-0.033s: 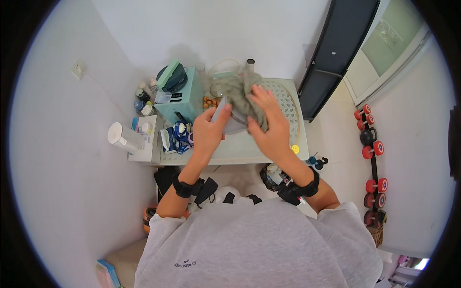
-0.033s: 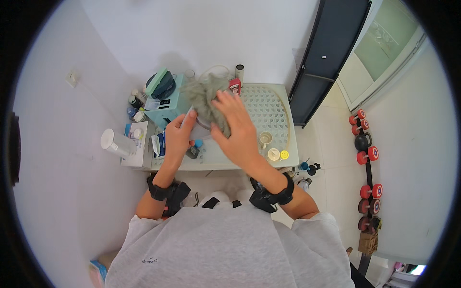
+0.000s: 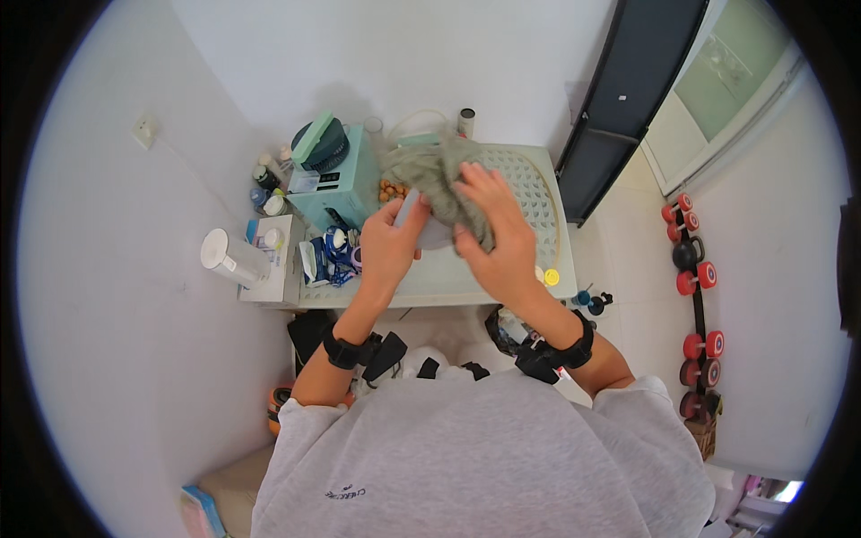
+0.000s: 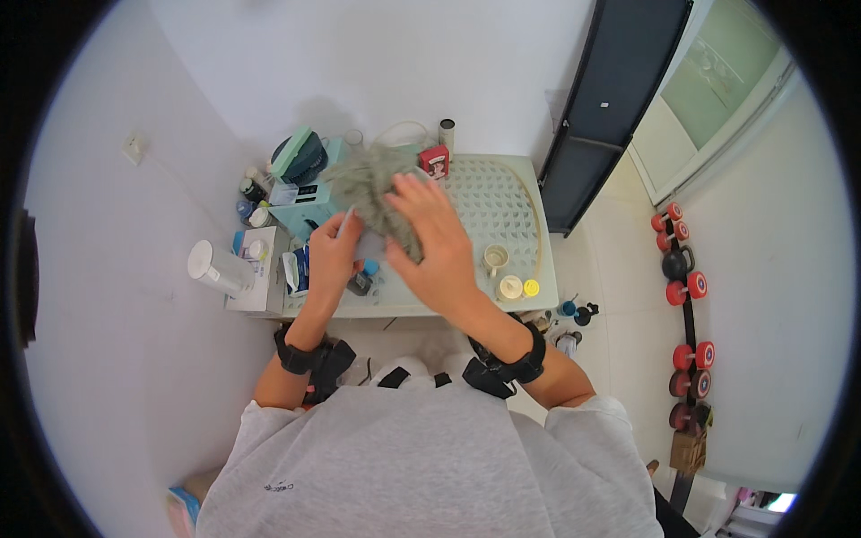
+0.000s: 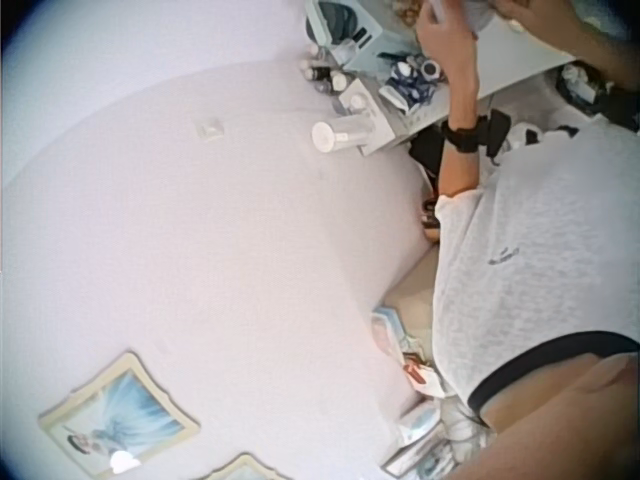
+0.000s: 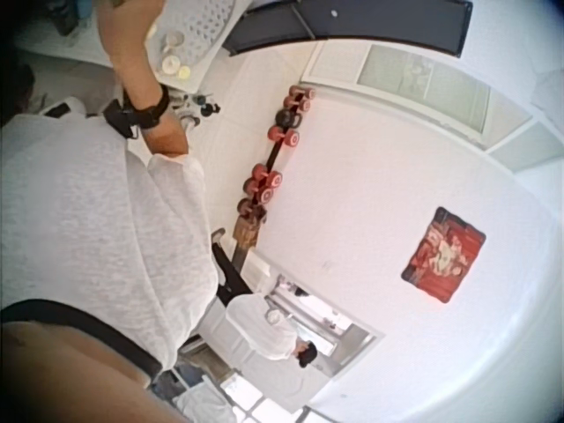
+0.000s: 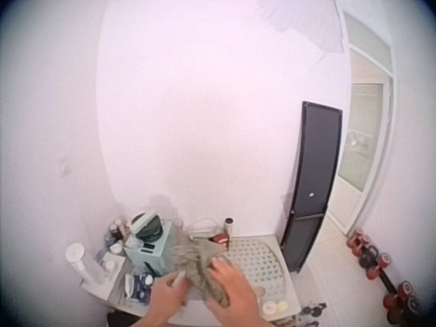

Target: The person wipes the base of a desktop fan and the outer surface of a white kettle using a cloth.

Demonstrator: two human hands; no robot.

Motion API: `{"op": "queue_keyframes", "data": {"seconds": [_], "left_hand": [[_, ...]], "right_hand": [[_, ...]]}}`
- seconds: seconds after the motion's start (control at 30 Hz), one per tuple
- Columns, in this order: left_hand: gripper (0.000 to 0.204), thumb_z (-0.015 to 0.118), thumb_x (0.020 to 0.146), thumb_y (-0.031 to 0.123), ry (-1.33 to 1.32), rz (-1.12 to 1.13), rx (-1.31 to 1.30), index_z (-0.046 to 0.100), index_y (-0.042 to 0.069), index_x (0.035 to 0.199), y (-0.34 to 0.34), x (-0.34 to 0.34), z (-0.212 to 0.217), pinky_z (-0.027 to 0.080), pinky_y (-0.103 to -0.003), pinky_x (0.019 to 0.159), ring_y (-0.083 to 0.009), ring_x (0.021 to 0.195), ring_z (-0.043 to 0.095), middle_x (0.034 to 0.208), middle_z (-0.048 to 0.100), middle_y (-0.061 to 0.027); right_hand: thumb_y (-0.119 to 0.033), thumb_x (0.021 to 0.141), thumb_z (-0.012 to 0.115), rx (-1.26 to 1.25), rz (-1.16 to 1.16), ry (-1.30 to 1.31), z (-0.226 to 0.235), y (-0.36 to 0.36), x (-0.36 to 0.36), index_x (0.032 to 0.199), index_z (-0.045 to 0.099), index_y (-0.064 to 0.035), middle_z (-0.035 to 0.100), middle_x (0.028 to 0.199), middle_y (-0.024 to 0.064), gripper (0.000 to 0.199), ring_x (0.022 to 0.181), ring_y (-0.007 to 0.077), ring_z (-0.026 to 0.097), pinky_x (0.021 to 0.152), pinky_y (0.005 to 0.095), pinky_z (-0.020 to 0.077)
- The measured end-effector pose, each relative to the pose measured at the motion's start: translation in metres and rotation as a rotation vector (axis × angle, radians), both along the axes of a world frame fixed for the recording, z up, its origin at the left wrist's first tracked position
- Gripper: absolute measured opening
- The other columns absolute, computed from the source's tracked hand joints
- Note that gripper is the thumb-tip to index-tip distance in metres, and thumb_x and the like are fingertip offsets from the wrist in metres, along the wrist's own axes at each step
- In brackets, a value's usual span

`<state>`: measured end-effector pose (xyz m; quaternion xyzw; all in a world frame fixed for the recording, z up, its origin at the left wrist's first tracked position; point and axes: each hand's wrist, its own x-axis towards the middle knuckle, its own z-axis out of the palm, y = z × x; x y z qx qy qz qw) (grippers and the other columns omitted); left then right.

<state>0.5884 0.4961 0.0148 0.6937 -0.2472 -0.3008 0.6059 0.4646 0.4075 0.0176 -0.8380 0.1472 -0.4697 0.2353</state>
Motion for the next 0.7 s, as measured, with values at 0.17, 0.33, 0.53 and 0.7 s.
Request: {"op": "queue_keyframes", "data": {"seconds": [0.17, 0.33, 0.53, 0.7], "left_hand": [[0.021, 0.055, 0.076, 0.019, 0.082, 0.049, -0.113, 0.054, -0.001, 0.076, 0.001, 0.006, -0.013, 0.034, -0.02, 0.039, -0.0074, 0.043, 0.046, 0.057, 0.053, -0.0034], [0.023, 0.059, 0.074, 0.02, -0.055, -0.089, -0.125, 0.055, -0.001, 0.082, 0.011, 0.011, -0.013, 0.033, -0.02, 0.04, -0.0066, 0.043, 0.045, 0.058, 0.052, -0.0022], [0.037, 0.067, 0.073, 0.034, -0.025, -0.106, -0.219, 0.055, 0.001, 0.084, 0.016, 0.014, -0.011, 0.034, -0.019, 0.041, -0.0045, 0.045, 0.044, 0.058, 0.05, 0.0007], [0.036, 0.059, 0.08, 0.038, -0.091, -0.086, -0.212, 0.054, 0.002, 0.082, 0.014, 0.006, -0.004, 0.033, -0.019, 0.041, -0.0042, 0.045, 0.044, 0.057, 0.049, 0.001]], "right_hand": [[-0.003, 0.063, 0.061, -0.01, 0.1, -0.109, 0.007, 0.014, 0.01, 0.104, 0.055, -0.0016, 0.054, 0.113, 0.012, 0.042, 0.11, 0.0299, 0.047, 0.096, 0.0402, 0.0347], [-0.002, 0.057, 0.059, -0.165, 0.427, -0.128, 0.003, -0.012, -0.003, 0.097, 0.057, -0.0009, 0.058, 0.105, 0.0129, 0.04, 0.103, 0.0299, 0.052, 0.093, 0.0403, 0.0383], [-0.019, 0.079, 0.053, 0.648, 0.102, -0.346, 0.0, -0.055, -0.033, 0.095, 0.057, 0.0002, 0.054, 0.07, -0.0025, 0.025, 0.061, 0.0052, 0.045, 0.054, 0.022, 0.0382], [-0.015, 0.077, 0.057, 0.52, 0.028, 0.033, 0.036, -0.024, 0.001, 0.101, 0.055, 0.0005, 0.061, 0.087, 0.009, 0.029, 0.074, 0.0164, 0.057, 0.07, 0.0275, 0.0445]]}}
